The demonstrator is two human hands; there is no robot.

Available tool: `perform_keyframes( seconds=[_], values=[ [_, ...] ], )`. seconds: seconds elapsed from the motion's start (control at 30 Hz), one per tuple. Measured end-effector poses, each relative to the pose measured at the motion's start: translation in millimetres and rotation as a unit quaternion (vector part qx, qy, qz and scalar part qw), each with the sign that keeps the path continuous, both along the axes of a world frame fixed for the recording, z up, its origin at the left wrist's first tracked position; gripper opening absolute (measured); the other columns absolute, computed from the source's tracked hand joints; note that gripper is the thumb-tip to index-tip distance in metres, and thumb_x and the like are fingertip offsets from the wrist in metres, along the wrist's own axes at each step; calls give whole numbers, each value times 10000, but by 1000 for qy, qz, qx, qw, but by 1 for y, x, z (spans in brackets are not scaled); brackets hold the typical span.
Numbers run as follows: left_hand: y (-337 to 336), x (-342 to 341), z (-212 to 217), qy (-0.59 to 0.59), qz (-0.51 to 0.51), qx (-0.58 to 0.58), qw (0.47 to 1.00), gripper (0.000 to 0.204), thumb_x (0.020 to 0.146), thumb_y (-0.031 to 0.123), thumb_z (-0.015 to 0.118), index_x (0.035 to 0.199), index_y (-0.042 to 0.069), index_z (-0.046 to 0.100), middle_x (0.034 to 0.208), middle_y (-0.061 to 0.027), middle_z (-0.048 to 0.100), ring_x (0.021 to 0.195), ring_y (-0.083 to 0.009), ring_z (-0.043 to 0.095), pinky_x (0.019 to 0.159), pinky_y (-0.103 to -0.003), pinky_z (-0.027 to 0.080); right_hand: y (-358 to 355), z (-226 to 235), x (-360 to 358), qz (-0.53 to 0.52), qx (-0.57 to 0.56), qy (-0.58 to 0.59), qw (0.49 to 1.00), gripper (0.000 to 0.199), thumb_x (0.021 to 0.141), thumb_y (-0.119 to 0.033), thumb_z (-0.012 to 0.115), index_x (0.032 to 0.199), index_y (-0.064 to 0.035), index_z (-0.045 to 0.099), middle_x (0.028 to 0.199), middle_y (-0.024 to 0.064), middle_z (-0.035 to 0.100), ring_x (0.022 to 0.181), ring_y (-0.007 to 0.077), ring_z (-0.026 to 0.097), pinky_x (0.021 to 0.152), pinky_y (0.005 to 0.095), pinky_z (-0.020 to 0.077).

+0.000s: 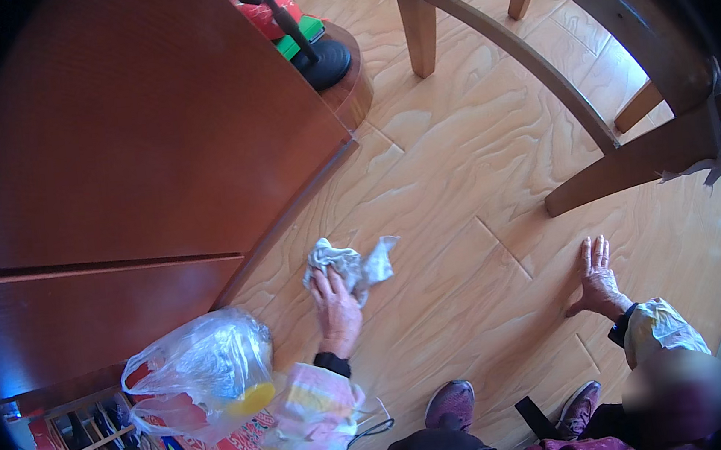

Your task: The person kneels on the floor and wipes the wooden floor with a cloth, moving around a chair and cabinet to clean different areas.

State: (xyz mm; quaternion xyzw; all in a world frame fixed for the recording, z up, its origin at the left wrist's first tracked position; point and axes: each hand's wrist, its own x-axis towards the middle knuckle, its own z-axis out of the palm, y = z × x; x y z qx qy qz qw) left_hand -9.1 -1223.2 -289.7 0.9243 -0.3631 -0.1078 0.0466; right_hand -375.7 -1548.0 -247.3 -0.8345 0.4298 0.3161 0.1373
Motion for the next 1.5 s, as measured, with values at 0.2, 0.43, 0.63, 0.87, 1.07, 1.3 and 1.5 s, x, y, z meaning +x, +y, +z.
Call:
perform_keyframes(
  seconds=[0.2, 0.43, 0.63, 0.87, 1.07, 1.3, 1.5],
  values=[
    [-96, -34, -13, -1, -125, -200, 972, 495, 814, 75, 566, 1264, -55, 406, 1293, -264, 353, 1259, -440, 327, 1048, -473, 330, -1, -1, -2, 9, -1, 6, 1000, 1577, 301, -393, 946, 1437, 56, -51, 1454, 383, -71, 1370, 523, -36, 1086, 528, 268],
    [-166, 64, -26, -19, -239, -130, 962, 409, 878, 107, 441, 1279, 31, 451, 1342, -178, 408, 1298, -377, 343, 976, -432, 446, -3, 1, -6, 19, -3, -35, 999, 1536, 313, -396, 942, 1443, 46, 0, 1452, 391, -41, 1366, 534, -7, 1047, 559, 313],
    [-7, 104, -21, -81, -43, -36, 995, 499, 827, 233, 615, 1229, -2, 433, 1320, -204, 383, 1228, -428, 376, 972, -493, 411, -3, 0, -6, 16, -7, -33, 999, 1559, 293, -384, 945, 1443, 45, -16, 1453, 390, -43, 1367, 532, -4, 1041, 561, 323],
    [125, 81, -5, -55, 157, 16, 986, 291, 797, 106, 556, 1046, -32, 494, 1018, -260, 550, 1021, -428, 515, 891, -504, 407, -2, -2, -7, 26, -12, -31, 999, 1549, 297, -375, 943, 1439, 54, -12, 1443, 405, -36, 1361, 544, 0, 1039, 559, 326],
    [22, 67, -45, -197, 60, 32, 978, 531, 787, 310, 600, 1225, 40, 470, 1161, -219, 504, 1133, -393, 444, 927, -548, 362, -2, -5, -7, 27, -10, -22, 999, 1538, 305, -373, 942, 1441, 49, -5, 1445, 402, -29, 1363, 541, 2, 1027, 578, 329],
    [-192, 11, -44, -124, -28, -180, 975, 486, 797, 317, 585, 1129, -31, 516, 1274, -243, 444, 1205, -445, 368, 1032, -510, 304, -5, 0, -5, 2, 9, -8, 1000, 1560, 302, -371, 946, 1446, 31, -35, 1447, 392, -66, 1357, 548, -18, 1037, 590, 312],
    [-178, 34, -45, -62, -113, -184, 974, 446, 851, 242, 548, 1223, 8, 472, 1323, -211, 421, 1252, -385, 379, 1040, -447, 345, -6, -2, -7, 10, 1, -27, 1000, 1553, 298, -389, 944, 1455, 14, -10, 1468, 367, -47, 1376, 516, -5, 1018, 607, 318]
  ],
)
